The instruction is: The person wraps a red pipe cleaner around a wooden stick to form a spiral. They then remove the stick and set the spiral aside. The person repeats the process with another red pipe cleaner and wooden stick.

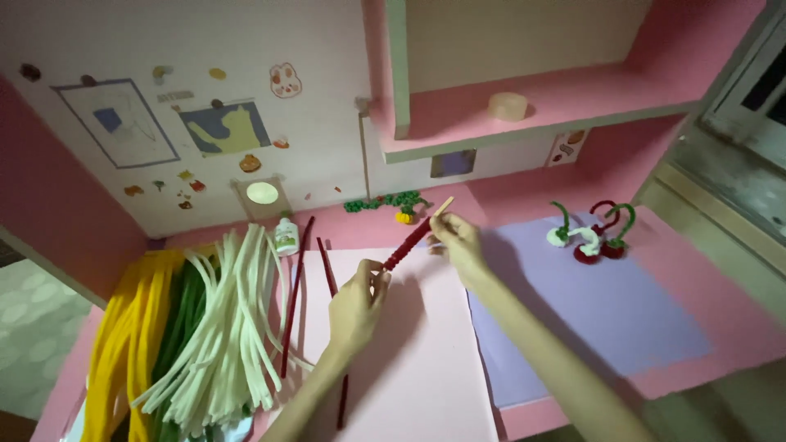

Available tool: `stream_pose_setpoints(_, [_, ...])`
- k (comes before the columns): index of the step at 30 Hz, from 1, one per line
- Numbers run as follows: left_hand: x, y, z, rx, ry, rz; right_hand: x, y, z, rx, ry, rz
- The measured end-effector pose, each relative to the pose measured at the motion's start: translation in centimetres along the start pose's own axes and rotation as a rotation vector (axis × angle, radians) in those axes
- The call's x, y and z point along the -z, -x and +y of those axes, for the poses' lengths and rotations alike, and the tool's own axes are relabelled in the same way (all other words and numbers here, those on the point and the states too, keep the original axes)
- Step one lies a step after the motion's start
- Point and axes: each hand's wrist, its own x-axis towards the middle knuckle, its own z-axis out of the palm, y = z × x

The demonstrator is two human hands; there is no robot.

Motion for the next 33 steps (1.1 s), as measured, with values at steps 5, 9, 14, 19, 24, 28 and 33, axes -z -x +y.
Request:
stream_pose_setpoints(5, [0.3,-0.4,-0.3,0.101,-0.088,0.046,-0.6,-0.1,2.5,-0.128,-0.082,-0.02])
stream_pose_setpoints(9, [0.0,-0.5,-0.2,0.042,-0.124,0.098,0.0,0.4,1.7,-0.216,-0.111,-0.059])
stream_pose_setpoints(14, [-0.1,-0.3,-0.2,-0.044,-0.175,0.142,1.4,-0.8,3.2,-0.237,-0.08,-0.079])
stream_pose_setpoints(19, [0.2,-0.1,0.2,-0.121,-0.114,0.195,1.6,-1.2,3.5,-0.236,-0.138,-0.081])
stream_pose_setpoints(24, [-0.4,-0.3,-0.6,-0.108,-0.082,0.202,0.4,0.6,0.8,-0.226,-0.14,-0.09])
stream_pose_setpoints(28, [-0.4,-0.2,-0.1,-0.145,-0.111,0.247,0.5,0.6,0.6,-0.155,0.015,-0.029])
stream_pose_setpoints(33, [-1.2,-0.6,-1.0,-0.149,-0.093,0.23,1.1,0.3,1.2,-0.067,0.076,-0.007])
